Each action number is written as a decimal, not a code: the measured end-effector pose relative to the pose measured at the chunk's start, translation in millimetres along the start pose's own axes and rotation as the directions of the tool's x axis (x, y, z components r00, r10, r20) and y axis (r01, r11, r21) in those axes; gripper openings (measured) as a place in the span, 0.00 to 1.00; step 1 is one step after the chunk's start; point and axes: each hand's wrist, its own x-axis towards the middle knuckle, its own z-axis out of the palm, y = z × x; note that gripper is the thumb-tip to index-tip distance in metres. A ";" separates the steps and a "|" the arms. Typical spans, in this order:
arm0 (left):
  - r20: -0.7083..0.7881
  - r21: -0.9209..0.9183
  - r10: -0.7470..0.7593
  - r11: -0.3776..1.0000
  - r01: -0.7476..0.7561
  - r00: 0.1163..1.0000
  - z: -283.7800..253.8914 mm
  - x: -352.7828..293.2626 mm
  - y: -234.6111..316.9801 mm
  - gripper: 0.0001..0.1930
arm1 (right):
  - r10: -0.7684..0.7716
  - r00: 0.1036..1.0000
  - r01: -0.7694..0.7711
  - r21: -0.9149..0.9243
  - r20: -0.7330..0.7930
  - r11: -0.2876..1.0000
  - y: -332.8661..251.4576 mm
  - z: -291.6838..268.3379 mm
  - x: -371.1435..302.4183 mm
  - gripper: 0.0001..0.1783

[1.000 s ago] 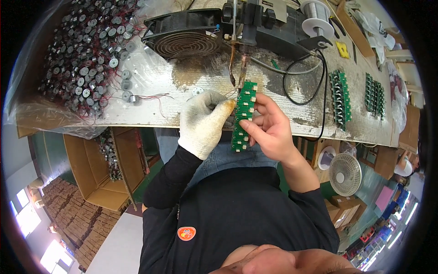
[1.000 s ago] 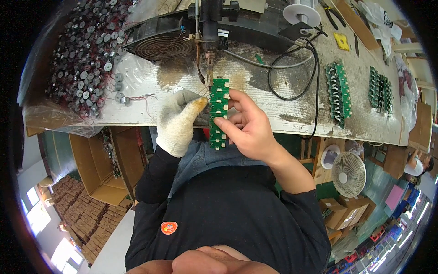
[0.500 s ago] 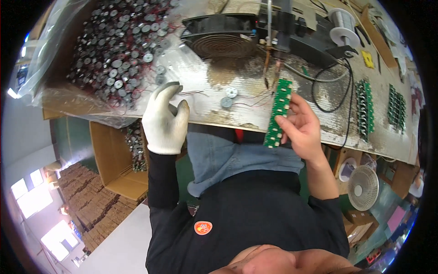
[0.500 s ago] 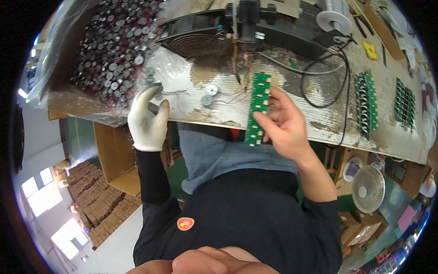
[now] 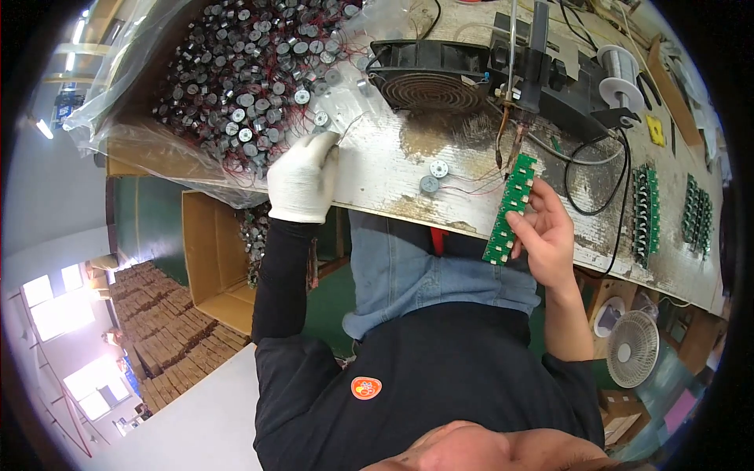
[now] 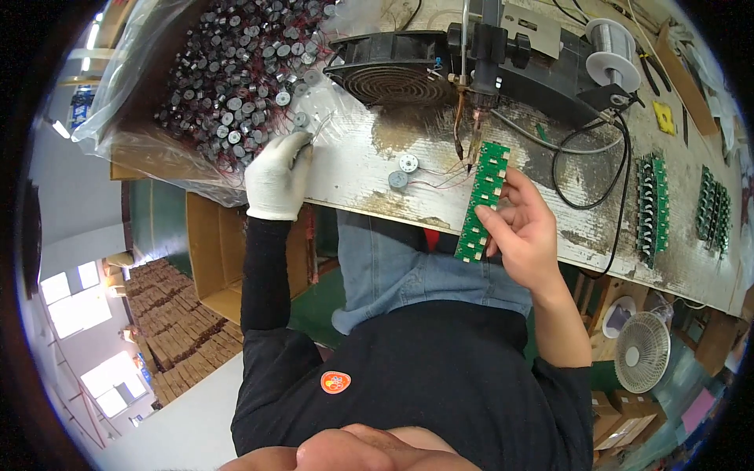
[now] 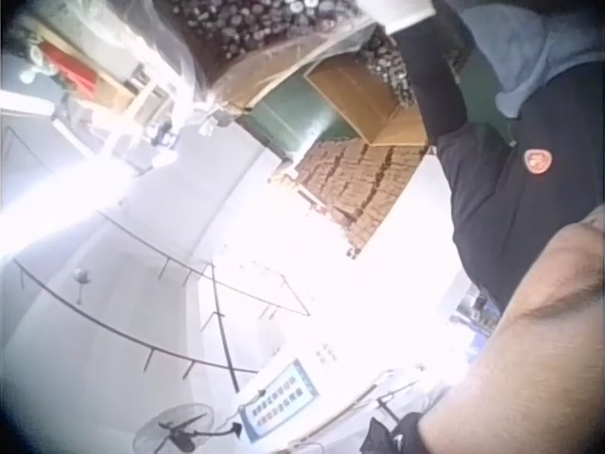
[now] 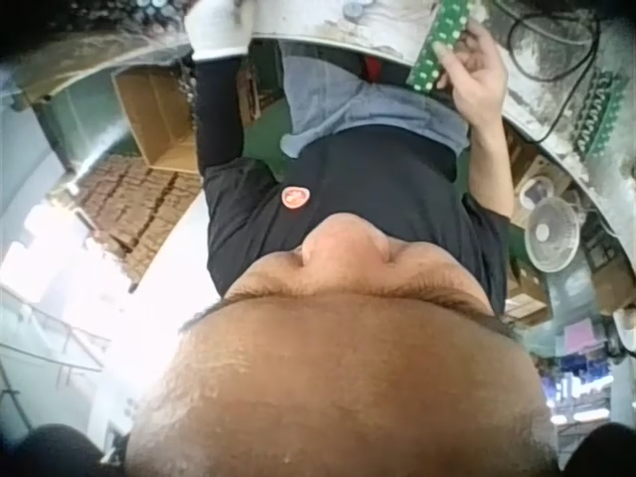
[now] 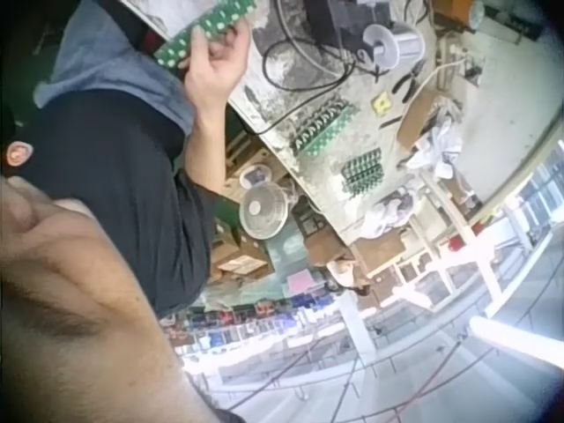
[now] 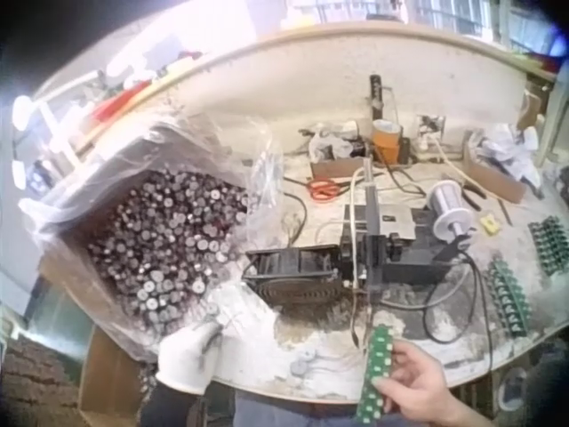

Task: The person picks up a motor from a bag, solders its wires to a circuit board, and places the completed board into a cardboard box.

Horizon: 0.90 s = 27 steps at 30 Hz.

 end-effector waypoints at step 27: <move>0.213 -0.909 -0.402 0.252 0.331 0.891 14.5 -18.8 82.9 0.10 | 0.019 0.999 -0.018 -0.038 0.037 0.999 1.7 -3.9 -2.5 0.43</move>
